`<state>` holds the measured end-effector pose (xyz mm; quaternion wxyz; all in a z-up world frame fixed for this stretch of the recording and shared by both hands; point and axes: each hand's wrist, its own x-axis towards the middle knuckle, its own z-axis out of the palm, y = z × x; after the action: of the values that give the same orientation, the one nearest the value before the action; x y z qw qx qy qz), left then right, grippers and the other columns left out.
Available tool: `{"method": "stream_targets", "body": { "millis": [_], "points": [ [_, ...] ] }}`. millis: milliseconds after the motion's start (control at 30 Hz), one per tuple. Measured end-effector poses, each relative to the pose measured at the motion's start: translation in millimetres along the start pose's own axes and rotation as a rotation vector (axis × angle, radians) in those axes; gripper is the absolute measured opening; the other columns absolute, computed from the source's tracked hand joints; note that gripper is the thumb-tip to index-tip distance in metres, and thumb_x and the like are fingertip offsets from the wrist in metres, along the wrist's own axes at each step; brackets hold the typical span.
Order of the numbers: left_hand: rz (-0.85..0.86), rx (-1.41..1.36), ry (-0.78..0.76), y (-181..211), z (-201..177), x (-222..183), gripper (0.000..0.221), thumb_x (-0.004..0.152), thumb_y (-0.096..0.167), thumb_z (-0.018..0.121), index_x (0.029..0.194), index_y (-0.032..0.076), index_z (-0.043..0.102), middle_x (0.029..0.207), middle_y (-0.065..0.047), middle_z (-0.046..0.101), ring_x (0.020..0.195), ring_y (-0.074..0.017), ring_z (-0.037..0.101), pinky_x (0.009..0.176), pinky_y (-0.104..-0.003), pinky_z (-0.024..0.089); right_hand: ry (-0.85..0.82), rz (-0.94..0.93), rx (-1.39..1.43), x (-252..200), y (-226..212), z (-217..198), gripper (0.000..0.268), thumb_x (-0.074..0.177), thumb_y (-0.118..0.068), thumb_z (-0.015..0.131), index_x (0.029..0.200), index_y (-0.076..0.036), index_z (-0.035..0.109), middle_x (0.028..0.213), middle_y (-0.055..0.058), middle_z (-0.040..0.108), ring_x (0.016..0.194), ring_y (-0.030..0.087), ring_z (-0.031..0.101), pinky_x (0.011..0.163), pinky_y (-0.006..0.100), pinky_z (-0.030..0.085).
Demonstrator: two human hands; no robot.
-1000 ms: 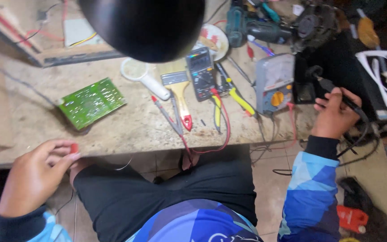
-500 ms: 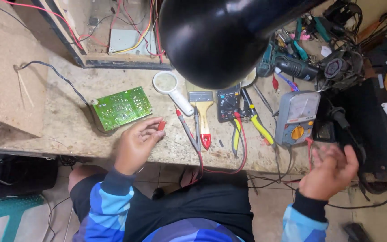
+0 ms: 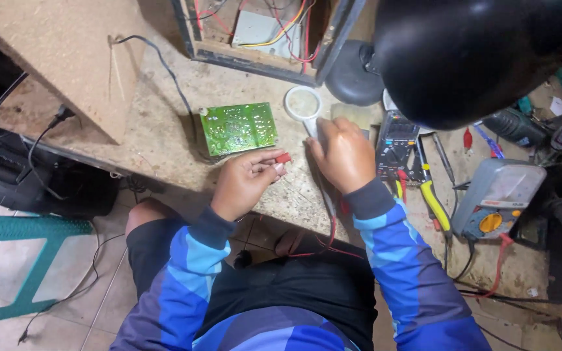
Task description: Inspecting, cleaning, and repairing a circuit board using a hairdryer, magnifying glass, multimeter, and soldering iron.
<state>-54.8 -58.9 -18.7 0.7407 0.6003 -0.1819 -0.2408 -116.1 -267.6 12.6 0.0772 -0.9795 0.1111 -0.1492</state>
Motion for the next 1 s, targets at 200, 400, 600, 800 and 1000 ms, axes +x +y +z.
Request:
{"method": "stream_targets", "body": {
  "millis": [200, 400, 600, 800, 1000],
  "points": [
    [-0.120, -0.063, 0.012, -5.0, -6.1, 8.7, 0.035, 0.092, 0.000, 0.070, 0.127, -0.005, 0.069, 0.110, -0.030, 0.074, 0.092, -0.0257, 0.077, 0.080, -0.029, 0.067, 0.003, 0.027, -0.022, 10.5, -2.4, 7.5, 0.044, 0.090, -0.037, 0.078, 0.122, -0.007, 0.074, 0.094, 0.010, 0.070, 0.094, 0.031, 0.071, 0.075, 0.044, 0.060],
    [-0.183, -0.052, 0.011, 3.2, -3.4, 12.6, 0.033, 0.093, 0.002, 0.066, 0.125, -0.005, 0.069, 0.112, -0.031, 0.073, 0.095, -0.0270, 0.077, 0.080, -0.029, 0.066, 0.044, 0.036, 0.106, -6.9, -3.7, -16.8, 0.042, 0.094, -0.031, 0.078, 0.125, -0.004, 0.073, 0.098, 0.014, 0.070, 0.092, 0.035, 0.071, 0.074, 0.045, 0.059],
    [-0.238, -0.005, 0.015, 17.7, -0.1, 11.3, 0.031, 0.095, 0.007, 0.064, 0.123, -0.004, 0.070, 0.114, -0.033, 0.072, 0.099, -0.0315, 0.076, 0.084, -0.032, 0.064, 0.048, 0.015, 0.199, -46.1, -10.7, -43.6, 0.036, 0.094, -0.025, 0.078, 0.121, -0.002, 0.075, 0.089, 0.016, 0.072, 0.083, 0.037, 0.071, 0.071, 0.046, 0.058],
    [-0.209, 0.040, -0.001, 17.3, 2.3, 12.6, 0.029, 0.096, 0.007, 0.064, 0.122, -0.003, 0.072, 0.114, -0.033, 0.072, 0.100, -0.0342, 0.076, 0.084, -0.035, 0.064, 0.140, 0.064, 0.280, -84.3, -1.1, -41.5, 0.023, 0.093, -0.021, 0.079, 0.113, -0.009, 0.079, 0.081, 0.008, 0.074, 0.075, 0.029, 0.072, 0.066, 0.038, 0.057],
    [-0.190, 0.058, -0.030, 18.2, 1.5, 12.4, 0.027, 0.095, 0.006, 0.064, 0.119, -0.005, 0.072, 0.114, -0.034, 0.071, 0.101, -0.0337, 0.075, 0.084, -0.036, 0.063, 0.241, 0.077, 0.360, -87.3, 1.0, -45.5, 0.015, 0.094, -0.009, 0.077, 0.108, -0.006, 0.079, 0.079, 0.009, 0.073, 0.068, 0.026, 0.069, 0.059, 0.035, 0.054]
  ]
}}
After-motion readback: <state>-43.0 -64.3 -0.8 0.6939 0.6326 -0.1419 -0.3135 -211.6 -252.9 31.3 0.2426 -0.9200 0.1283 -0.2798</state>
